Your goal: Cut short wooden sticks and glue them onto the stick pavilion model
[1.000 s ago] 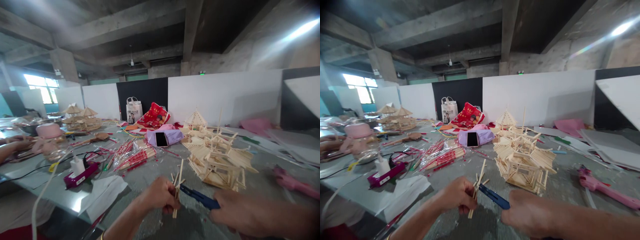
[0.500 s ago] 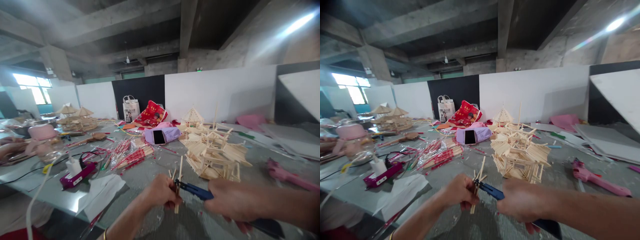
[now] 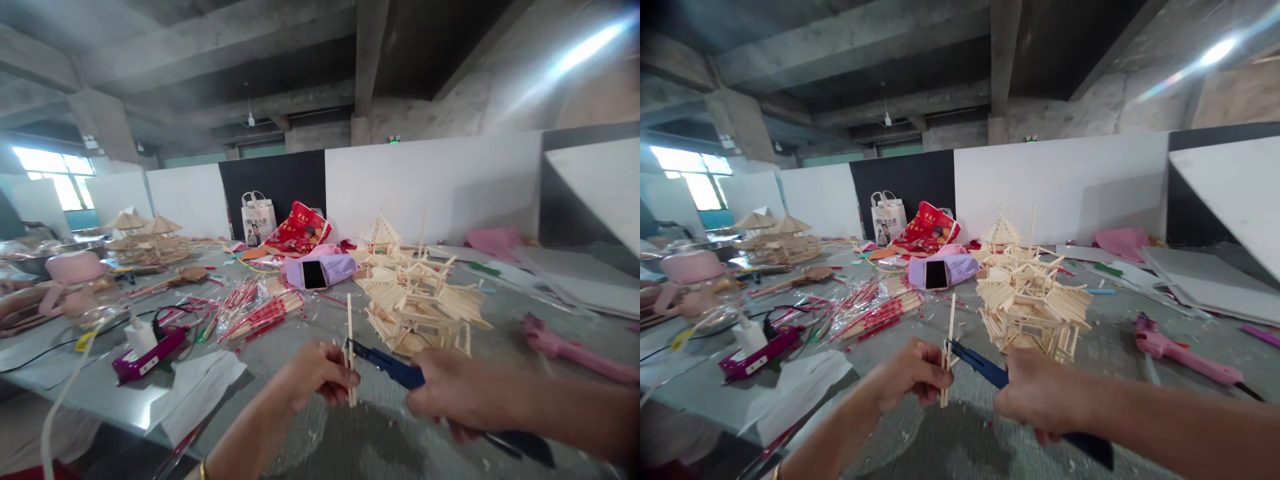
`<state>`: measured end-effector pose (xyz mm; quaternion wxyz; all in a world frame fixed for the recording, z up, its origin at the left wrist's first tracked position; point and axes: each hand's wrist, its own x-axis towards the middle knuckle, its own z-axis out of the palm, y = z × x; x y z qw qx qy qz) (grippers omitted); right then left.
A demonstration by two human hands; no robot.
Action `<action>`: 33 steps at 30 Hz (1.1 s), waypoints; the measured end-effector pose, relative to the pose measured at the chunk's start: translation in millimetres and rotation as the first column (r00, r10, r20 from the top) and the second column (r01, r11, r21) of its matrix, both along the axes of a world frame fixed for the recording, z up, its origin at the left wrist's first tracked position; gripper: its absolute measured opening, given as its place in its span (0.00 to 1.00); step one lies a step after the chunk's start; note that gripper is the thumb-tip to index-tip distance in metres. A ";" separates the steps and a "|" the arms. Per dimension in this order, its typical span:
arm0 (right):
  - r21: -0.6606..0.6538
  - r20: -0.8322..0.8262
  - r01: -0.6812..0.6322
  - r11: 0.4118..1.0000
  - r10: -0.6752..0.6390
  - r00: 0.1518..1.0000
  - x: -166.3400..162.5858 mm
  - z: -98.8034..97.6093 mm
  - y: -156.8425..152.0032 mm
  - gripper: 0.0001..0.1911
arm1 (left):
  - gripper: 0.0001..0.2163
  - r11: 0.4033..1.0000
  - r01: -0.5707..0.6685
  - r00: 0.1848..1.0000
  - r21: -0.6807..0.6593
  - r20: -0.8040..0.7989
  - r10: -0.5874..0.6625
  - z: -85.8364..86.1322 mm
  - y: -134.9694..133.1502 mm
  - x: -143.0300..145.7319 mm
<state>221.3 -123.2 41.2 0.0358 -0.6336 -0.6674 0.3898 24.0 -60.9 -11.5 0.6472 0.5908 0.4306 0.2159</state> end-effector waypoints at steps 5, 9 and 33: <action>-0.148 -0.264 0.090 0.985 -0.127 0.956 -2.6 -25.0 -8.9 0.06 | 0.09 0.998 -0.047 0.998 0.047 0.047 0.045 9.4 -3.9 -4.5; -0.149 -0.316 0.131 0.980 -0.173 0.933 5.0 -35.7 -9.8 0.09 | 0.09 0.977 -0.179 0.981 0.113 0.089 0.170 15.6 -5.6 -17.5; 0.009 -0.926 0.217 0.976 -0.074 0.371 -26.9 -30.3 0.6 0.11 | 0.07 0.936 -0.322 0.709 -0.142 0.619 0.338 4.3 -36.6 19.3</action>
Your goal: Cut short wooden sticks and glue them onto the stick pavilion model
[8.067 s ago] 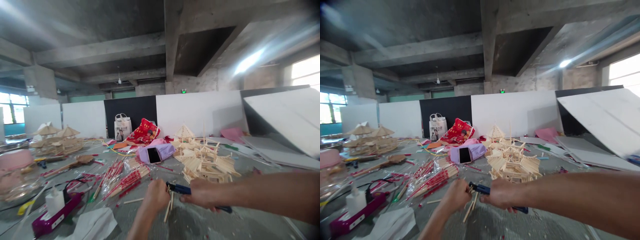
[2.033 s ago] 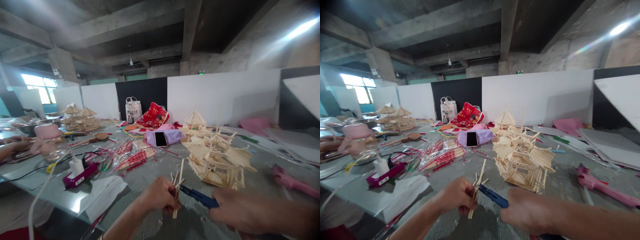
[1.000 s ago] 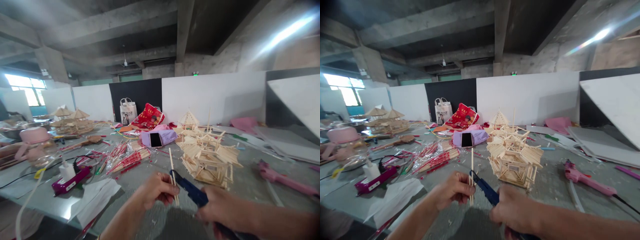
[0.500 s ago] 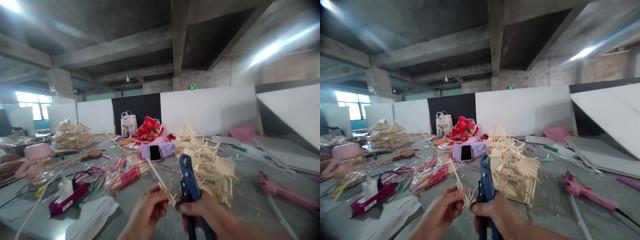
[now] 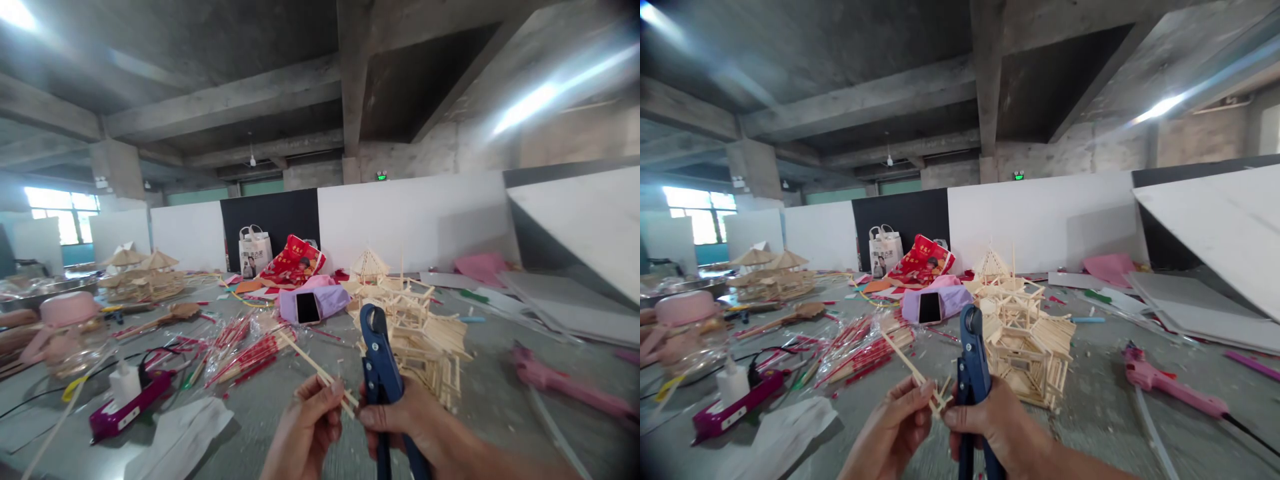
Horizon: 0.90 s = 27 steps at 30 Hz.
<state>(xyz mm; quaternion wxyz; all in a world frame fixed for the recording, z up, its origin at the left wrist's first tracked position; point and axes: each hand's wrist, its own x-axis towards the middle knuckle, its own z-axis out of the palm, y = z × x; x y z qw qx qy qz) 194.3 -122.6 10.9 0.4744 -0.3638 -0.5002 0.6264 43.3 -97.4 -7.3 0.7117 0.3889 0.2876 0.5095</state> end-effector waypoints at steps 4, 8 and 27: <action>0.002 -0.006 0.011 1.000 -0.011 1.000 0.1 5.9 -2.8 0.10 | 0.09 0.999 -0.008 0.998 -0.052 0.058 0.010 0.1 -1.6 5.2; 0.019 0.023 0.003 1.000 -0.003 1.000 3.6 4.0 -0.7 0.11 | 0.08 0.999 -0.012 1.000 -0.044 0.026 0.013 1.1 -2.8 5.0; 0.018 0.103 -0.018 1.000 0.016 0.995 9.7 8.8 -2.4 0.10 | 0.09 0.990 0.135 0.986 0.038 -0.104 -0.131 7.2 -0.4 5.9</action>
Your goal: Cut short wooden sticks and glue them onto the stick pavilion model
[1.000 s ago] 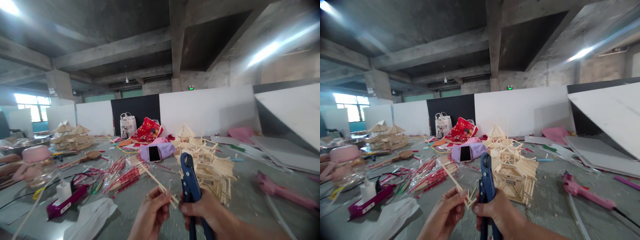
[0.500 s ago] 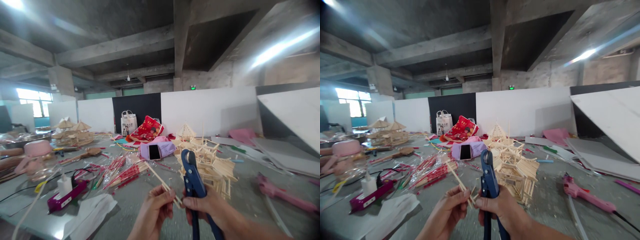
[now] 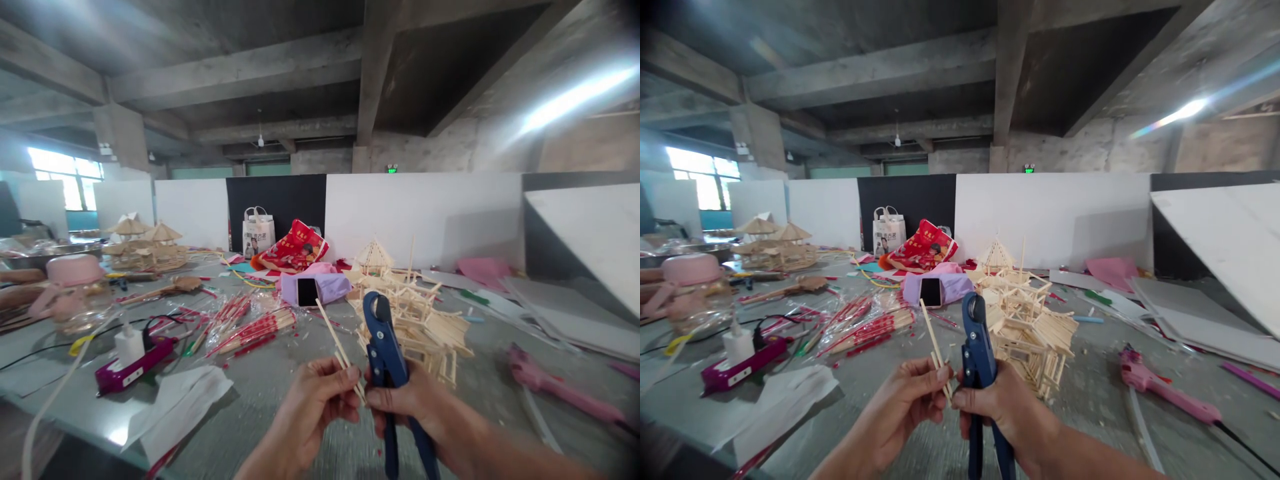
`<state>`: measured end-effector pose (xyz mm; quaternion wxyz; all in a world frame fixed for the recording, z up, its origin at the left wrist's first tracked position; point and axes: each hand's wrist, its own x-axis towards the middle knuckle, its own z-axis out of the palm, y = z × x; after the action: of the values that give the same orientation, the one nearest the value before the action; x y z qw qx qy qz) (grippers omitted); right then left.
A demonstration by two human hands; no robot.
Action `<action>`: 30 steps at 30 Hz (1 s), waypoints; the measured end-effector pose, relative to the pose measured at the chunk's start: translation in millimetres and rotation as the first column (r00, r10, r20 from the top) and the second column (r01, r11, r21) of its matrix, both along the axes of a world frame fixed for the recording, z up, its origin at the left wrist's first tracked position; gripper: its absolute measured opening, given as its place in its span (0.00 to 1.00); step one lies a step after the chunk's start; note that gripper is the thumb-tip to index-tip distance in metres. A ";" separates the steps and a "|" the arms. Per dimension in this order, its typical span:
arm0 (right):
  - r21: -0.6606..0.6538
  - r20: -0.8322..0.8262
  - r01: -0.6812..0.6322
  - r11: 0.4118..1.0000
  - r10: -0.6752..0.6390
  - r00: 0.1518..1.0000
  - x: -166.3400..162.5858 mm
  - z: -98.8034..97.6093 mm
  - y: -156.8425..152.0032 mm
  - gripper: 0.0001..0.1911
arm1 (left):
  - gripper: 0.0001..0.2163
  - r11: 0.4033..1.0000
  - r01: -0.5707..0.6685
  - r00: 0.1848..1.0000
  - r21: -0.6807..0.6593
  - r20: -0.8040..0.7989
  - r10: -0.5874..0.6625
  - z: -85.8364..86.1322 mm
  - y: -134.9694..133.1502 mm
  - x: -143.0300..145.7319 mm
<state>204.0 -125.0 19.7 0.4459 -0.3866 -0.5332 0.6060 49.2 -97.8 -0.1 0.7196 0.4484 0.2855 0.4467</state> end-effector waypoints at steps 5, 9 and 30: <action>-0.020 0.012 0.000 1.000 0.001 1.000 -1.4 1.7 0.1 0.11 | 0.10 1.000 0.015 1.000 -0.008 -0.014 -0.015 -2.3 0.1 -0.9; -0.024 0.034 0.000 1.000 0.000 0.999 -2.0 -0.9 -0.4 0.11 | 0.11 1.000 0.015 0.999 -0.009 -0.034 -0.015 -2.3 0.4 -2.2; -0.326 0.727 0.072 0.943 0.201 0.656 26.8 2.7 -30.7 0.13 | 0.08 0.644 0.417 0.236 0.642 -0.760 0.605 -8.6 2.3 -18.1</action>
<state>230.8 -155.7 22.4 0.0931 -0.6509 -0.5750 0.4868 31.1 -95.6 -8.7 0.0866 0.8527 0.4779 0.1923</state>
